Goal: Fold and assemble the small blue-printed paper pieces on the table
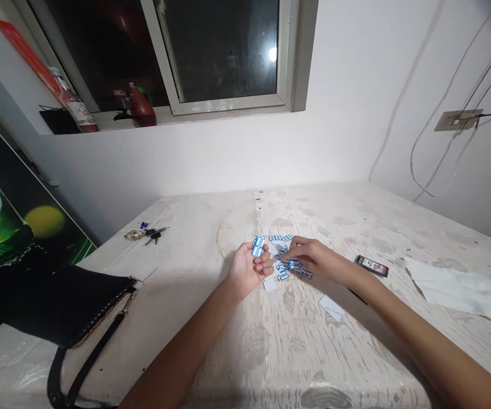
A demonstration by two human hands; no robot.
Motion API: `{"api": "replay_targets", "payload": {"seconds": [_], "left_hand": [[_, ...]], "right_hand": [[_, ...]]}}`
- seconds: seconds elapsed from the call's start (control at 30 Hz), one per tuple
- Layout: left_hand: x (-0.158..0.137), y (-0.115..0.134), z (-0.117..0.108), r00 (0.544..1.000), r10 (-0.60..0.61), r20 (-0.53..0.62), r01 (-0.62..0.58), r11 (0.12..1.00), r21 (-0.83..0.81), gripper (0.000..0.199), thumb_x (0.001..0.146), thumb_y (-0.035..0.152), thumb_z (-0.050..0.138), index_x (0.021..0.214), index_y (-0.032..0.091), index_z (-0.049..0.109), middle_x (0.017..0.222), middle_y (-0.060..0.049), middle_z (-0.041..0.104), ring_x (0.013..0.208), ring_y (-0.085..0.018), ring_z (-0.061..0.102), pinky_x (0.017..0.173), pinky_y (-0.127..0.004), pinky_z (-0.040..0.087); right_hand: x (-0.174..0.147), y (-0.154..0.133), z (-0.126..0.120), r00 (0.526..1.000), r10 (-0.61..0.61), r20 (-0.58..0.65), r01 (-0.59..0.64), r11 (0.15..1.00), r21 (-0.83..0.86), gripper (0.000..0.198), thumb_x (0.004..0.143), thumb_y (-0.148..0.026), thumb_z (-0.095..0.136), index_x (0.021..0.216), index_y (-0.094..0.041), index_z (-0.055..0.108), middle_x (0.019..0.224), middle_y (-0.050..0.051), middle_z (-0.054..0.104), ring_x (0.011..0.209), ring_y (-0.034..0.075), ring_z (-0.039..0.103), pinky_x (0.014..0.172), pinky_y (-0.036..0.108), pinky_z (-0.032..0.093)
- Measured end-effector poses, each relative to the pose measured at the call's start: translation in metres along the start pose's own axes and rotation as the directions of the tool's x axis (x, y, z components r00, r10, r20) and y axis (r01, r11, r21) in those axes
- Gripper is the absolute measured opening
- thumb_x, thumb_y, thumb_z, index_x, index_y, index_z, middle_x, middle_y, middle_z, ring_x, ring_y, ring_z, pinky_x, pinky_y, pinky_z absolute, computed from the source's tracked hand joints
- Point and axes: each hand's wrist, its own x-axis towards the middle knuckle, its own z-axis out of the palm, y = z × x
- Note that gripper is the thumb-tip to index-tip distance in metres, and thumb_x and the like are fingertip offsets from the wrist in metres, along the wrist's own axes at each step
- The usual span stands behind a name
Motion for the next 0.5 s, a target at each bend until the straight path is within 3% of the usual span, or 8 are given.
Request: {"api": "replay_targets", "payload": {"seconds": [0.07,0.13,0.27,0.37,0.5], "left_hand": [[0.001,0.000,-0.001,1.000,-0.023,-0.002,0.024,0.999,0.023,0.027,0.083,0.024,0.034,0.066,0.012,0.050,0.045,0.006,0.023,0.037,-0.006,0.023,0.041,-0.018,0.025],[0.002,-0.001,-0.002,0.998,-0.054,-0.017,0.055,0.997,0.054,0.028,0.083,0.025,0.033,0.065,0.012,0.050,0.045,0.006,0.024,0.037,-0.006,0.022,0.041,-0.019,0.025],[0.004,-0.005,-0.001,0.988,-0.129,-0.082,0.139,0.981,0.136,0.027,0.083,0.025,0.033,0.066,0.013,0.050,0.044,0.006,0.025,0.035,-0.006,0.023,0.041,-0.019,0.025],[0.004,-0.009,0.000,0.980,-0.183,-0.081,0.196,0.960,0.199,0.029,0.084,0.027,0.032,0.066,0.014,0.050,0.044,0.006,0.026,0.036,-0.007,0.026,0.041,-0.019,0.026],[0.003,-0.015,0.003,0.977,-0.208,-0.047,0.213,0.938,0.275,0.030,0.084,0.028,0.030,0.063,0.015,0.047,0.044,0.005,0.029,0.037,-0.008,0.028,0.043,-0.021,0.031]], "right_hand": [[0.000,0.005,-0.002,0.997,0.052,-0.062,-0.045,0.994,0.098,0.034,0.082,-0.009,0.041,0.103,-0.019,0.066,0.086,0.007,0.057,0.062,0.012,0.053,0.055,0.026,0.041],[-0.001,0.008,-0.005,0.978,0.179,-0.110,-0.145,0.953,0.267,0.029,0.084,-0.019,0.046,0.107,-0.018,0.061,0.088,0.006,0.058,0.052,0.010,0.051,0.047,0.025,0.040],[-0.002,0.002,-0.012,0.926,0.376,-0.017,-0.290,0.740,0.607,0.029,0.078,-0.036,0.057,0.098,-0.015,0.058,0.061,0.001,0.059,0.045,0.012,0.052,0.047,0.028,0.043],[0.000,-0.006,-0.012,0.913,0.407,0.003,-0.300,0.668,0.681,0.027,0.073,-0.038,0.062,0.086,-0.014,0.058,0.044,-0.004,0.050,0.038,0.010,0.044,0.041,0.025,0.037],[0.004,-0.011,-0.004,0.902,0.431,-0.022,-0.299,0.661,0.688,0.024,0.071,-0.036,0.064,0.079,-0.014,0.058,0.041,-0.006,0.044,0.038,0.007,0.036,0.039,0.022,0.029]]}}
